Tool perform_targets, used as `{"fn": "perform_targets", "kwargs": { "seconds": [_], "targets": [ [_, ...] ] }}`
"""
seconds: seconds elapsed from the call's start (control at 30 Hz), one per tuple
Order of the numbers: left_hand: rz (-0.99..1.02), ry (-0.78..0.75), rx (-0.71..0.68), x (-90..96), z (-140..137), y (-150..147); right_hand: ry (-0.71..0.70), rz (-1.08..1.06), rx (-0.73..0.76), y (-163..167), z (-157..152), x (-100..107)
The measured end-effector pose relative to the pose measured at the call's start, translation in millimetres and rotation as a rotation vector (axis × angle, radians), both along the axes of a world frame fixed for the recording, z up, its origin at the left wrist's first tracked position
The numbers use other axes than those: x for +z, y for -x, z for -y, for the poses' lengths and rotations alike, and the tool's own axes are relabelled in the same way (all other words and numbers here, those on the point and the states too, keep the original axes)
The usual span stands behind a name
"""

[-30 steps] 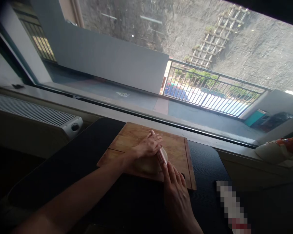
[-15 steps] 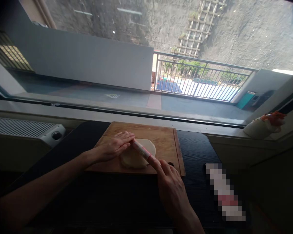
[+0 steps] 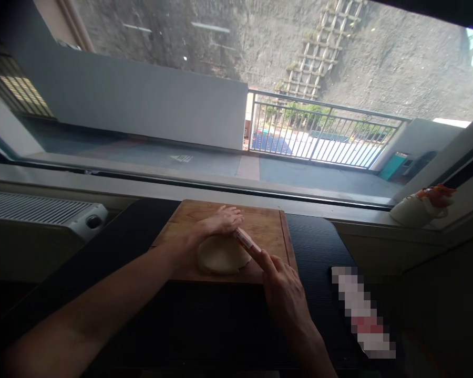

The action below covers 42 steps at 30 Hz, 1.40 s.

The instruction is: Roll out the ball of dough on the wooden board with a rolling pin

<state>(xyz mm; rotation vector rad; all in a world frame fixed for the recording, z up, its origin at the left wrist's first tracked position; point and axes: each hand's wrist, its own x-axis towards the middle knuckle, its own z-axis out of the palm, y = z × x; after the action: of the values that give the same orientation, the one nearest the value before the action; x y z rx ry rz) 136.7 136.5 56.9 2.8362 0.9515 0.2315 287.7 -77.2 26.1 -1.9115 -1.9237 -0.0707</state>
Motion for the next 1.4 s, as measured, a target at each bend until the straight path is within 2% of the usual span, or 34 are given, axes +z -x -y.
{"fn": "perform_targets", "kwargs": {
  "seconds": [0.2,0.3,0.37,0.57,0.7,0.8,1.0,1.1,1.2,1.4],
  "targets": [
    [-0.022,0.022,-0.029,-5.1,24,80,0.000,-0.003,0.085,10,12,6],
    [-0.070,0.055,-0.033,-0.4,26,96,0.014,-0.019,0.100,10,11,6],
    [-0.110,0.069,-0.021,-0.4,20,86,0.011,-0.030,0.090,9,9,4],
    [-0.135,0.064,0.027,-6.9,-17,17,-0.003,-0.015,0.036,6,0,0],
    [-0.119,0.053,0.030,-3.3,-21,3,0.016,-0.001,-0.002,8,0,-1],
    [-0.110,0.055,0.014,-5.1,-8,24,0.011,0.001,0.014,10,4,-1],
    [-0.085,0.084,0.054,-15.7,37,101,-0.050,0.029,0.088,7,8,-5],
    [-0.074,0.089,0.064,-17.9,47,116,-0.053,0.018,0.115,4,6,-6],
    [-0.098,0.095,0.103,-19.4,34,98,-0.026,0.008,0.108,3,2,-5],
    [-0.123,0.092,0.138,-13.3,-13,31,-0.034,0.044,0.009,3,-16,1]
  ]
}}
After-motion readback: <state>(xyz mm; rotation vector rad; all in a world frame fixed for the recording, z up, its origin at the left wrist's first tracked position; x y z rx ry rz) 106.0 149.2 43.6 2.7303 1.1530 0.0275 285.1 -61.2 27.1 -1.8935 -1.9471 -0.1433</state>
